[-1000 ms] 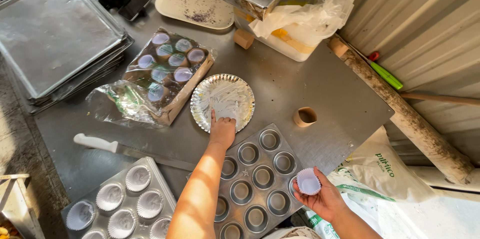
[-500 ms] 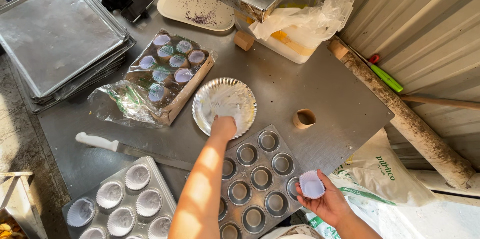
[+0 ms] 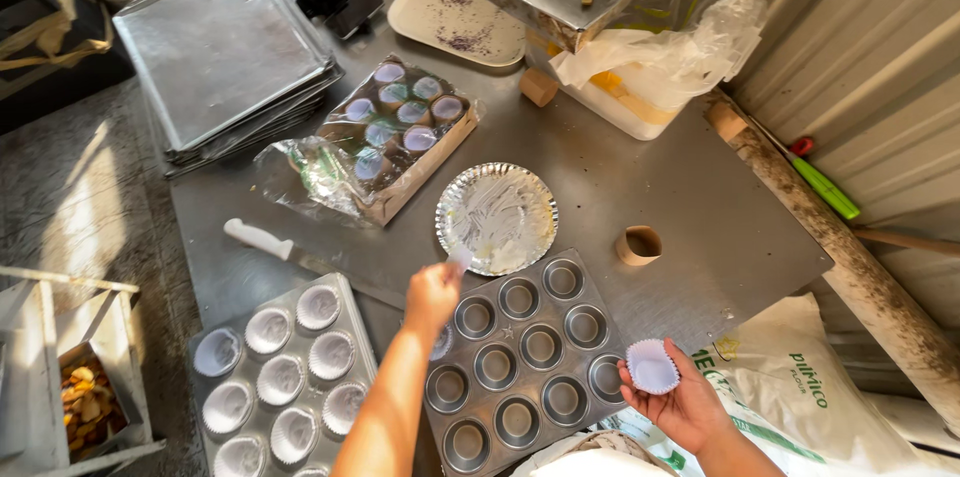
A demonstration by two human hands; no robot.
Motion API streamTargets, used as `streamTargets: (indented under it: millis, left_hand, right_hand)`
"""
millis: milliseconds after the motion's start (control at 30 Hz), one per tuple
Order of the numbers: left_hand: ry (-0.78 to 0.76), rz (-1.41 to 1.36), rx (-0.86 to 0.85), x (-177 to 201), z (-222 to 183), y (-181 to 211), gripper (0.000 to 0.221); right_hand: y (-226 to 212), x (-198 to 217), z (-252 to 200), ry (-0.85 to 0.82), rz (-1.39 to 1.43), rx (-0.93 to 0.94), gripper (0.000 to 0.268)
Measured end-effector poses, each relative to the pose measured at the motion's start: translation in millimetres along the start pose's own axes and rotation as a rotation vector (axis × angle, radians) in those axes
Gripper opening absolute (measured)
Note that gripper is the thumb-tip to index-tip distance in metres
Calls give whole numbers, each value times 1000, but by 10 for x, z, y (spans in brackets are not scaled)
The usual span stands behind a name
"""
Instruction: The person wipes the cavities of cupcake molds with a liner and places fresh paper liners into the greased cavities.
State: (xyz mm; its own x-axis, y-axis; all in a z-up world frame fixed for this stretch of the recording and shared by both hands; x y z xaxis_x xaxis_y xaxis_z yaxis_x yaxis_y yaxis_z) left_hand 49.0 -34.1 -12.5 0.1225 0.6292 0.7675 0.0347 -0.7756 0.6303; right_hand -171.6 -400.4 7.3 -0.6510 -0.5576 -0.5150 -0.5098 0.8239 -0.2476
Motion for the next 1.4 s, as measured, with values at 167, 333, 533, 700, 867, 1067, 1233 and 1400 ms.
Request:
streamTargets:
  millis: [167,333,533,700,867,1067,1233,1400]
  left_hand:
    - [215,398,-510,-406,-758,201,30]
    - [29,588,-450,-933,-938,-34,31]
    - [-99,515,-371,-779,-1017,67,52]
    - [-175,552,-366,-571,-1020,302,64]
    - [-226,379,-177,-564,-847,229,63]
    - [141,-477,215,-630,46,-435,65]
    - [-191,-1083,750,-1316,586,-875,82]
    - [-107,-1093,787,-1238,834,-1002,85]
  right_hand:
    - [38,24,12,36,-48,-34,61]
    - [59,23,17,36,-81,-52,62]
    - [41,107,-13,35,-92,-57,62]
    - [-1,142,-35,32,-102,-42,63]
    - [13,122,-68,58,-90,-39,63]
    - [67,139,-58,50,-29,-24,63]
    - [145,256,-107,74,36,-3,63]
    - [165,389,-202,141,52,43,64]
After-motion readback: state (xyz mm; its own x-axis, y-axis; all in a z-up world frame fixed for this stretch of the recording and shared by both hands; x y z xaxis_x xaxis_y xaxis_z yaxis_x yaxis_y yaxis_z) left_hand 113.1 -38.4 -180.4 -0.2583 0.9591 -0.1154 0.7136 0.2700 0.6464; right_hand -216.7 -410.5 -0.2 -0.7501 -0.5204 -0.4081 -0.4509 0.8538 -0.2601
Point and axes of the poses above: each hand's wrist, its own z-axis towards the middle knuckle, its own x-axis out of the back of the hand, y = z × x, the point moved 7 cm from there along z, towards the middle knuckle, and after that the axes turned 3 degrees about z, right-handed, at the moved point
